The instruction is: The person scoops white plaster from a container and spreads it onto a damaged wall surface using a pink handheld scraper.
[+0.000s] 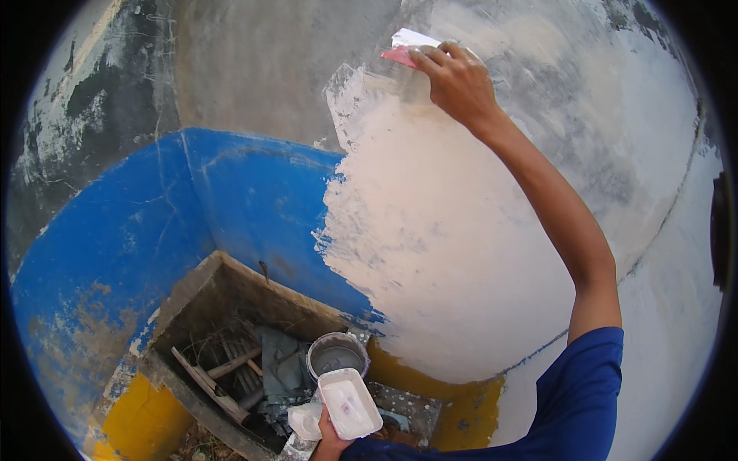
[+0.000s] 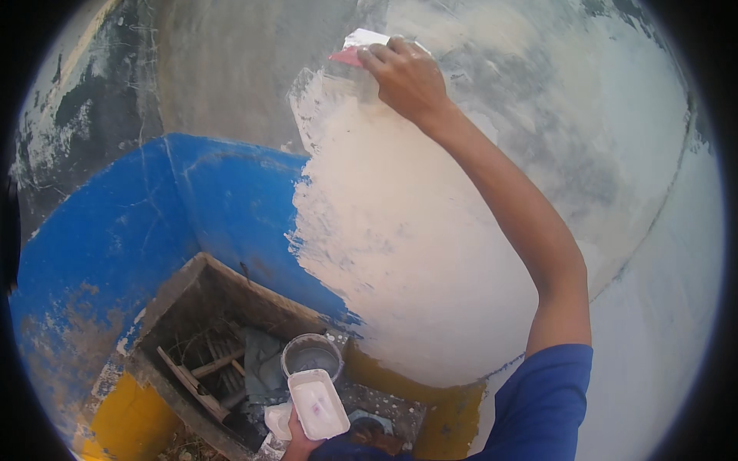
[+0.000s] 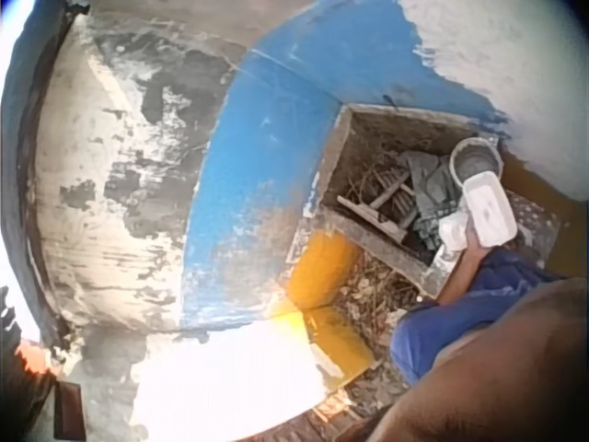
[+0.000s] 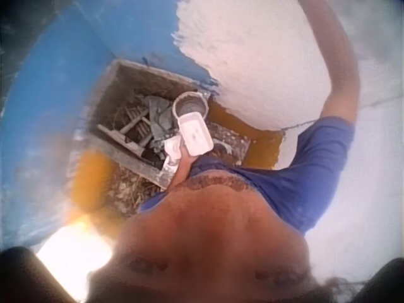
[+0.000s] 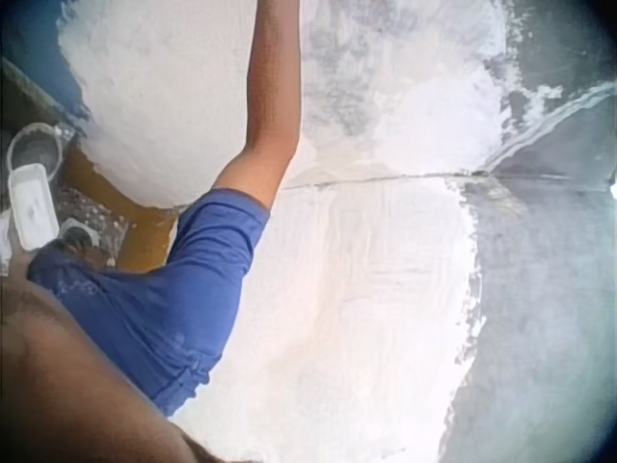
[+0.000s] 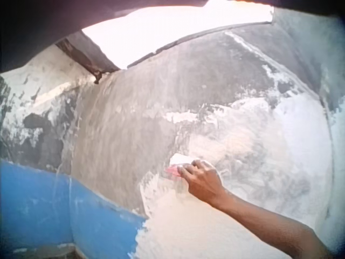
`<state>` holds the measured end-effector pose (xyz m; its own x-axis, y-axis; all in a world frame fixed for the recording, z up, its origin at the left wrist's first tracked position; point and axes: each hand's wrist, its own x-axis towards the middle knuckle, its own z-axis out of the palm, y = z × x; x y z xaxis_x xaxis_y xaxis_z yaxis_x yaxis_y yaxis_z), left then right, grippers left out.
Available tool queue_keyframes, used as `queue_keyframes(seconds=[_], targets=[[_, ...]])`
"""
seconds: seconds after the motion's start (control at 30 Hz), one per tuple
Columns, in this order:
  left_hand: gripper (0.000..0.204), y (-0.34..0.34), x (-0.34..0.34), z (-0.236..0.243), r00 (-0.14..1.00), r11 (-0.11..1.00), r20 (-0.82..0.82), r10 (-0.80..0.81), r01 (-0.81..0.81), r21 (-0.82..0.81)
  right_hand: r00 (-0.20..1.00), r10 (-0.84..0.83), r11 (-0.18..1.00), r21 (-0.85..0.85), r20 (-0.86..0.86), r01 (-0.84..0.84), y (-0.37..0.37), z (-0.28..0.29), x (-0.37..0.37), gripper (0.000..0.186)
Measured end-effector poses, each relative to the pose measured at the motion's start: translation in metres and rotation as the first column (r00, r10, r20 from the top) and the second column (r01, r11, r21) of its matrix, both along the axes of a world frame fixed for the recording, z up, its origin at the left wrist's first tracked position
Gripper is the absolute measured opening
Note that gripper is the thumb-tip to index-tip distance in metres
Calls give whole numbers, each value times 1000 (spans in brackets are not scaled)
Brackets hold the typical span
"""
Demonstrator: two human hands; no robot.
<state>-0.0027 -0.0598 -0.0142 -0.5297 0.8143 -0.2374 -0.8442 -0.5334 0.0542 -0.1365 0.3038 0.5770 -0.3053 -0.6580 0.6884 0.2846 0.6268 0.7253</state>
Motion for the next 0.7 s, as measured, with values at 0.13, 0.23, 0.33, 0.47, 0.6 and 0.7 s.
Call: queue_keyframes(seconds=[0.13,0.23,0.33,0.47,0.6,0.7], targets=[[63,4,3,10,997,998,-24,-68,68,9,934,-19,996,-73,358,49,-11,-118,0,33],[63,5,-2,7,997,998,-54,-61,61,-8,955,79,978,-206,284,-20,-20,-114,28,33],[64,5,-3,-3,998,999,-51,-45,44,-19,992,127,981,-146,-12,-127,-3,-76,65,39],[65,11,2,-2,994,994,-25,-109,109,1,985,-148,981,-138,-88,135,41,-78,101,41],[64,13,-2,-7,990,991,-54,-131,129,-30,989,-88,971,-210,121,112,25,-132,104,43],[64,16,-4,0,995,995,-60,-81,78,-62,998,37,960,-278,46,-23,12,-110,118,45]])
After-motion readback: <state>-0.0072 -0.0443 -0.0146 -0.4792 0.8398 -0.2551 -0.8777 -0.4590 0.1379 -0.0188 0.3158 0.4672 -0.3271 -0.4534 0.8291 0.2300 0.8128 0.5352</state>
